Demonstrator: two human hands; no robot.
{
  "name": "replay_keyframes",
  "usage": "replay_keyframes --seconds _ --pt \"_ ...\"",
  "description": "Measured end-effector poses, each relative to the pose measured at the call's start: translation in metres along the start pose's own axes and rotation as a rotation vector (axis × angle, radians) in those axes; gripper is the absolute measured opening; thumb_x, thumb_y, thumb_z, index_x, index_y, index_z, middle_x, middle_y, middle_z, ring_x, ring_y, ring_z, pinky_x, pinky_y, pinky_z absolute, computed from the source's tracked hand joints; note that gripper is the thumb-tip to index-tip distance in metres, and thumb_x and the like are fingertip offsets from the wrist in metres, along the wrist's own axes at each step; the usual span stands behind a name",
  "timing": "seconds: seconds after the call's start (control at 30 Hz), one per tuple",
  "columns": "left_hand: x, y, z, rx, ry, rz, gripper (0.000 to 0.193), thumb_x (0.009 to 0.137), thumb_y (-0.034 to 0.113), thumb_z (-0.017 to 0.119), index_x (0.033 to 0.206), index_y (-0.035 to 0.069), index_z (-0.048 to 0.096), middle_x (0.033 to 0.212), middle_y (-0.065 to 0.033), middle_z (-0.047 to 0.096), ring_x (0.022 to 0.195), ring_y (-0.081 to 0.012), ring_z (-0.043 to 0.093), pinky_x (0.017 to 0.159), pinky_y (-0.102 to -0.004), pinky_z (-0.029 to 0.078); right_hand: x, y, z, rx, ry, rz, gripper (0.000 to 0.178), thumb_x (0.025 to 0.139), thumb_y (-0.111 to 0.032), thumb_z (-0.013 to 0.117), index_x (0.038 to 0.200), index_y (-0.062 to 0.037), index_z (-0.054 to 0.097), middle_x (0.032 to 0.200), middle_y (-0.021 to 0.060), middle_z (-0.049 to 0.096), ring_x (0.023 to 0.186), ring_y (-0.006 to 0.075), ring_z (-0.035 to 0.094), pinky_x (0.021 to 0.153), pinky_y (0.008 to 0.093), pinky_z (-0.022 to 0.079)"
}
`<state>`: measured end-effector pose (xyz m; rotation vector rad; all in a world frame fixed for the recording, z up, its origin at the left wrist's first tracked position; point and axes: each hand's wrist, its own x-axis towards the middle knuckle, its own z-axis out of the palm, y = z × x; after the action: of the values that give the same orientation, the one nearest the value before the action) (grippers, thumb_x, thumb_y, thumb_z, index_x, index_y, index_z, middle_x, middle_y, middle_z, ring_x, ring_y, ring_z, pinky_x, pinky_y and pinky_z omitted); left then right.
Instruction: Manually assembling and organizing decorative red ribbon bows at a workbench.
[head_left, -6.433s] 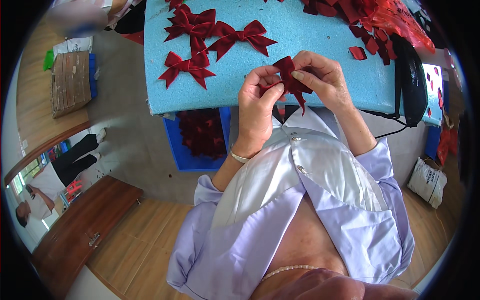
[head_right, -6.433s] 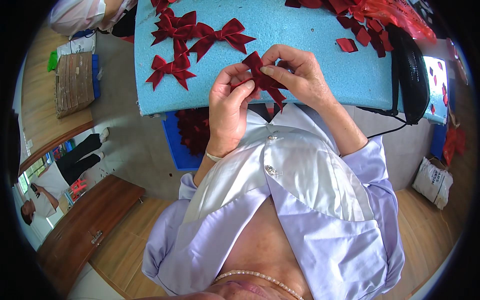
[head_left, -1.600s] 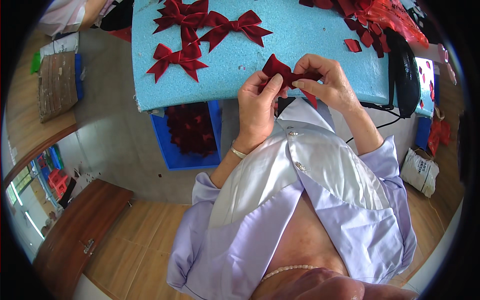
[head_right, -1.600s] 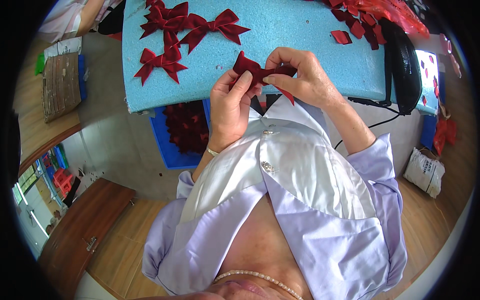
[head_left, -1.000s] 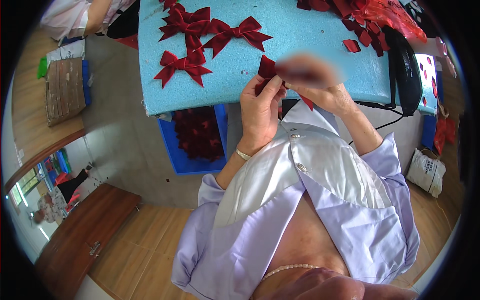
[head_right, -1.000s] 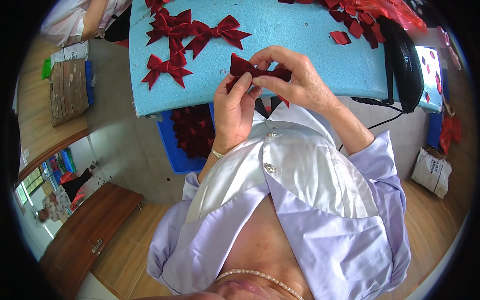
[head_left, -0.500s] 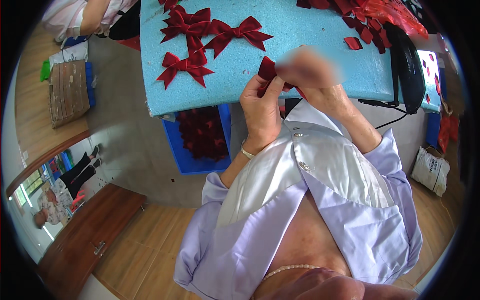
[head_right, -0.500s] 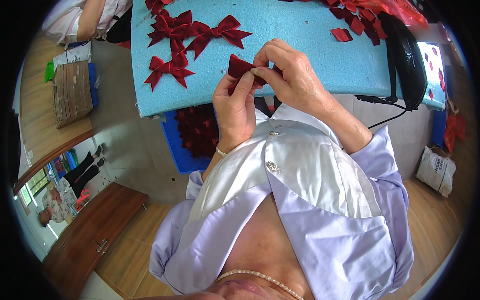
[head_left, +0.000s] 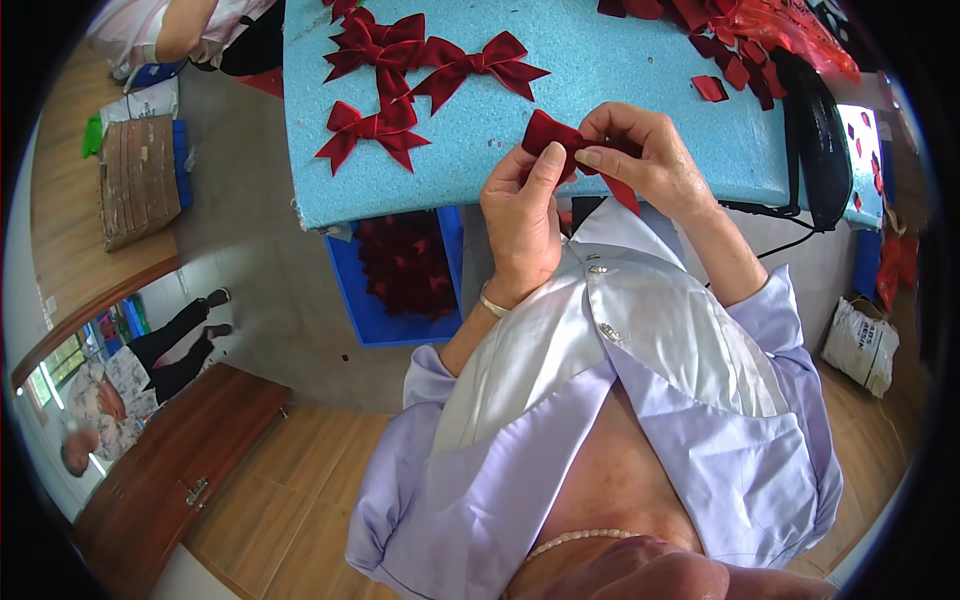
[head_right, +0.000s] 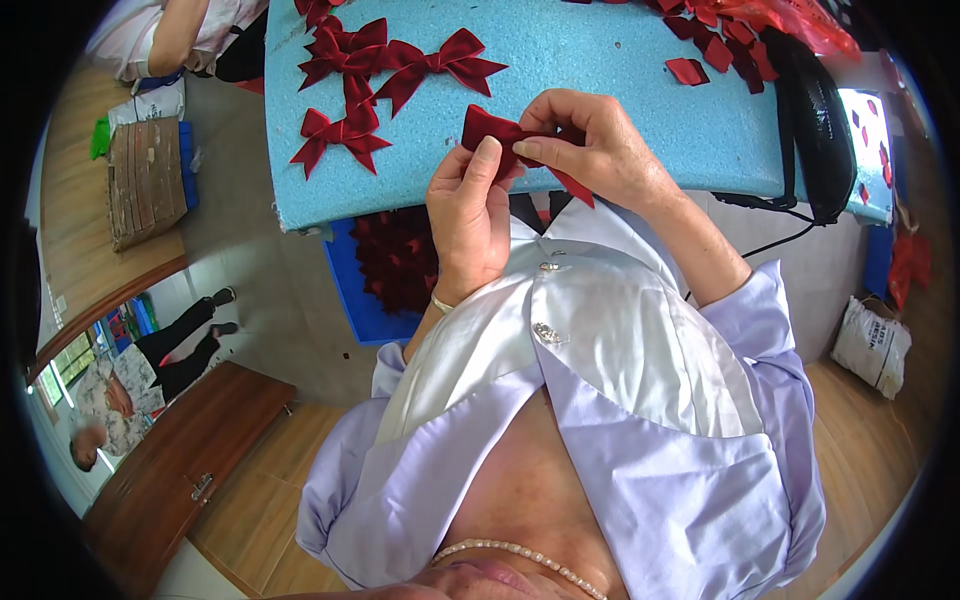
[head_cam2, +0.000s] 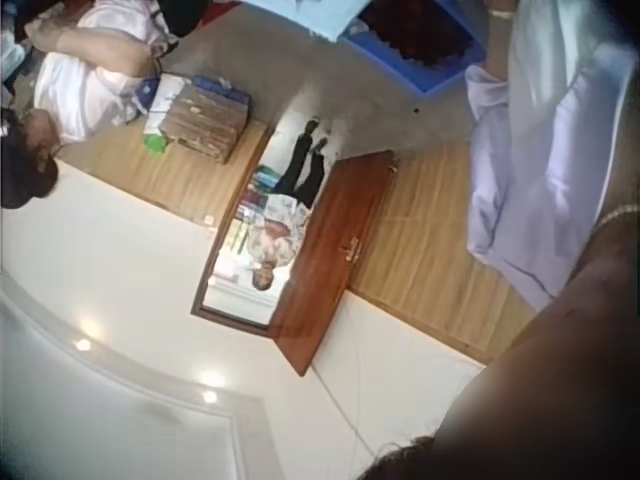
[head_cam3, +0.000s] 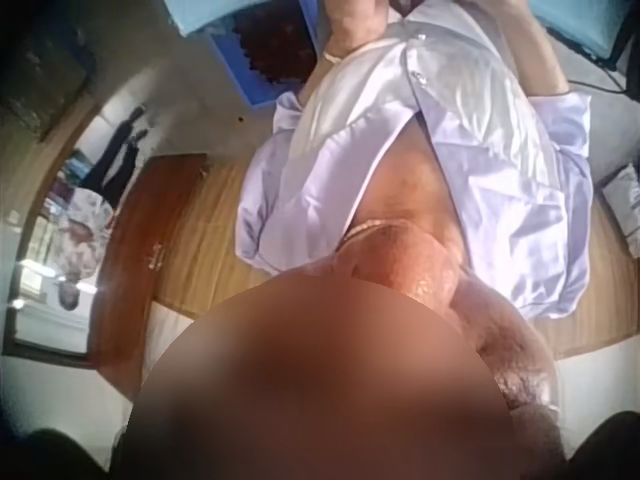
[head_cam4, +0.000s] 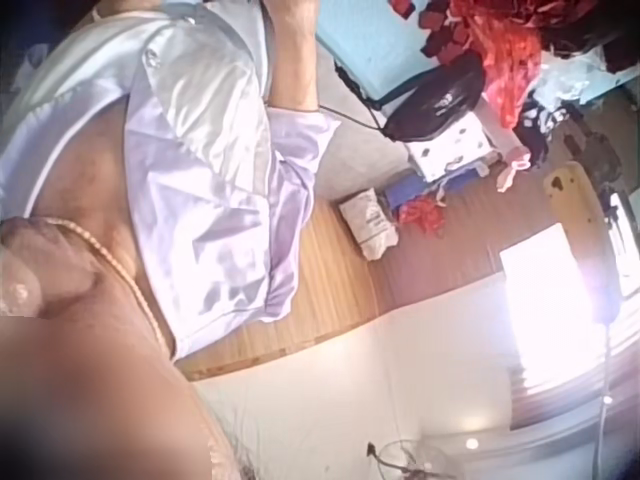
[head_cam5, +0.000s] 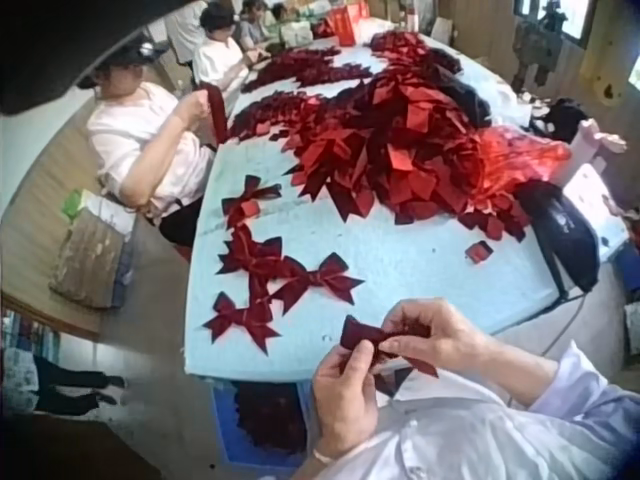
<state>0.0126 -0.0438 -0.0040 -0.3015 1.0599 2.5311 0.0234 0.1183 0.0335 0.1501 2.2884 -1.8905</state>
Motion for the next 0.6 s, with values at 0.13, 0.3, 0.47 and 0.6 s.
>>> replay_keyframes --seconds 0.13,0.3,0.47,0.6 --pt "0.002 -0.003 -0.007 0.043 0.008 0.047 0.009 0.089 0.009 0.071 0.091 0.001 0.067 0.085 -0.0037 0.067 0.075 -0.0092 0.060 0.071 -0.0240 0.048 -0.003 -0.001 0.004 -0.166 0.056 -0.130 0.014 0.085 -0.005 0.071 0.090 0.0012 0.060 0.078 -0.0010 0.059 0.069 0.0067 0.051 0.061 0.0231 0.044" --pt "0.005 0.003 -0.010 -0.051 0.046 -0.007 0.013 0.090 0.012 0.071 0.090 0.002 0.062 0.083 -0.0029 0.066 0.076 -0.0081 0.060 0.067 -0.0224 0.049 -0.004 0.002 0.000 -0.184 0.056 -0.205 0.014 0.082 -0.003 0.071 0.090 0.0017 0.060 0.078 0.0006 0.059 0.070 0.0072 0.051 0.062 0.0233 0.044" --pt "0.010 0.027 -0.003 0.001 -0.043 -0.116 0.018 0.090 0.012 0.070 0.100 -0.001 0.062 0.089 -0.0047 0.066 0.079 -0.0093 0.064 0.075 -0.0239 0.053 -0.003 0.004 -0.011 -0.104 -0.015 -0.150 0.014 0.083 -0.003 0.071 0.090 0.0006 0.060 0.081 0.0009 0.060 0.071 0.0085 0.052 0.064 0.0249 0.045" --pt "0.013 0.023 -0.004 0.315 -0.220 -0.094 0.013 0.090 0.010 0.069 0.096 -0.002 0.066 0.087 -0.0066 0.069 0.073 -0.0089 0.064 0.066 -0.0232 0.054 0.000 0.001 -0.011 -0.089 -0.079 -0.169 0.016 0.081 -0.003 0.072 0.089 0.0005 0.059 0.079 0.0025 0.059 0.070 0.0113 0.054 0.064 0.0266 0.046"
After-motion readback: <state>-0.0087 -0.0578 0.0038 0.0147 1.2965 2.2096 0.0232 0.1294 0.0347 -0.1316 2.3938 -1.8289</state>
